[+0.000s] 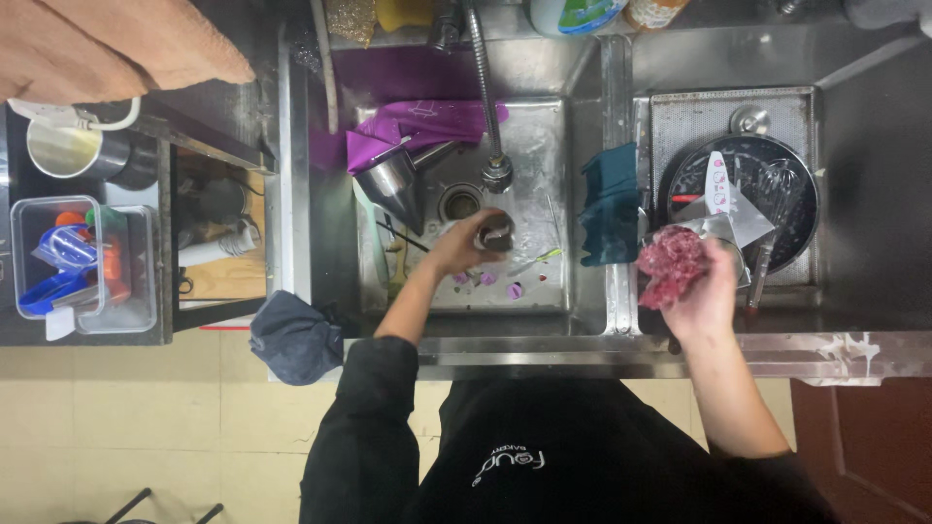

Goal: The person washes several kitchen items in a double-basin stainless steel sink using a red scrubbing cloth and running water. They clean a metal spatula, a small metal cup, a square metal container, a whisk, a ladle, a piping bag, and a piping tip, rinsing each under the tap and placing them in the right basin.

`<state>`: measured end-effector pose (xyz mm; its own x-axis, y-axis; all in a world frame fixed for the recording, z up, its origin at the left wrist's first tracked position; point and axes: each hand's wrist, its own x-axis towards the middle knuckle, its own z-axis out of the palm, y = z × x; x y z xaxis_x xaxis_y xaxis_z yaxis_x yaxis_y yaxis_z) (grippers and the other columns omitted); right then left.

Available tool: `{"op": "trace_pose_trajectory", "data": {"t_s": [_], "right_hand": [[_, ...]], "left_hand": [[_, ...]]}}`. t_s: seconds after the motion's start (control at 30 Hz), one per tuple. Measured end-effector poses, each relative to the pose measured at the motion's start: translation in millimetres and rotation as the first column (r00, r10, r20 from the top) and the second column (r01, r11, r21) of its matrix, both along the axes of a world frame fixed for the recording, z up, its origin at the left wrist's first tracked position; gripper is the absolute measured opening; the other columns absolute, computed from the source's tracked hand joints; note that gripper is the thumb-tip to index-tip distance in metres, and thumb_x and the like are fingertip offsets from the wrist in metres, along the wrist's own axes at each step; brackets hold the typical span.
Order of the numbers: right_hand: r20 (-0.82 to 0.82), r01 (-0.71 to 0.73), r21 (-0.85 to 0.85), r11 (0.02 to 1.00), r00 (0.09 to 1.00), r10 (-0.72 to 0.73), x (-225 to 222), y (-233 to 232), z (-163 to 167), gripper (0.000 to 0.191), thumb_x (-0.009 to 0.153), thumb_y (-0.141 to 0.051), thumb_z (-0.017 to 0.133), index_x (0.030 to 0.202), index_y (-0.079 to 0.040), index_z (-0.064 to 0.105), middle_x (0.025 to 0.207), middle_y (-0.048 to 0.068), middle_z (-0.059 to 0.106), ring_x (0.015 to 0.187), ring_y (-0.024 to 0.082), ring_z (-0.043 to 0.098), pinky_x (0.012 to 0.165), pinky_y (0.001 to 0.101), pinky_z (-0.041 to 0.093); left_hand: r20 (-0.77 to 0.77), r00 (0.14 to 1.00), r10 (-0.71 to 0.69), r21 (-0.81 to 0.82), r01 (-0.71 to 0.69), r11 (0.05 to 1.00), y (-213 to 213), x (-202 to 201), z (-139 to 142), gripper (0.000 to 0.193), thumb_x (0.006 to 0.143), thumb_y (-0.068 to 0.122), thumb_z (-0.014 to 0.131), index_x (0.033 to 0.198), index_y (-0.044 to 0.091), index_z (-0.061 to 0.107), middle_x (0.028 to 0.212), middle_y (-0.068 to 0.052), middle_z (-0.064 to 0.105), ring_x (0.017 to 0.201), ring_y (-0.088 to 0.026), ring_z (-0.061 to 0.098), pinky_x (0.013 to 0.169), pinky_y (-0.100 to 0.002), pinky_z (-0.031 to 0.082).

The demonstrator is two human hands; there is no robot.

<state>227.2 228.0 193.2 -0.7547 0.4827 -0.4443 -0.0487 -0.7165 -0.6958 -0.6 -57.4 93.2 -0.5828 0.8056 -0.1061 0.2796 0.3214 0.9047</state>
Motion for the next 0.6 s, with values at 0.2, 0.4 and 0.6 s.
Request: {"op": "trace_pose_trajectory", "data": {"t_s": [0.2,0.4,0.6], "right_hand": [[-0.111,-0.018,-0.065,0.998,0.994,0.01,14.9,19.3,5.0,0.046,0.082,-0.004,0.053,0.127,-0.002,0.06,0.122,0.013,0.067,0.111,0.025,0.065,0.094,0.0366,0.056],[-0.068,0.07,-0.043,0.997,0.995,-0.073,35.8,48.4,-45.5,0.036,0.096,0.004,0.055,0.132,0.0,0.058,0.123,0.011,0.067,0.11,0.02,0.064,0.099,0.0298,0.052],[-0.079,0.111,-0.154,0.982,0.989,-0.124,35.6,37.1,-19.8,0.034,0.093,-0.004,0.06,0.126,-0.003,0.059,0.116,0.009,0.069,0.102,0.021,0.069,0.089,0.0336,0.057]], "left_hand": [[0.099,0.994,-0.052,0.298,0.02,0.954,26.5,46.3,35.2,0.074,0.074,0.015,0.091,0.138,0.012,0.056,0.139,-0.009,0.064,0.128,-0.022,0.064,0.108,-0.035,0.051],[0.14,0.989,0.035,0.349,-0.083,0.933,52.4,48.3,56.6,0.077,0.075,0.016,0.091,0.142,0.01,0.053,0.136,-0.009,0.064,0.126,-0.02,0.063,0.108,-0.035,0.051],[0.183,0.979,0.089,0.252,-0.134,0.958,60.4,45.2,49.3,0.079,0.075,0.019,0.091,0.143,0.009,0.052,0.131,-0.01,0.068,0.124,-0.021,0.065,0.105,-0.035,0.051]]}}
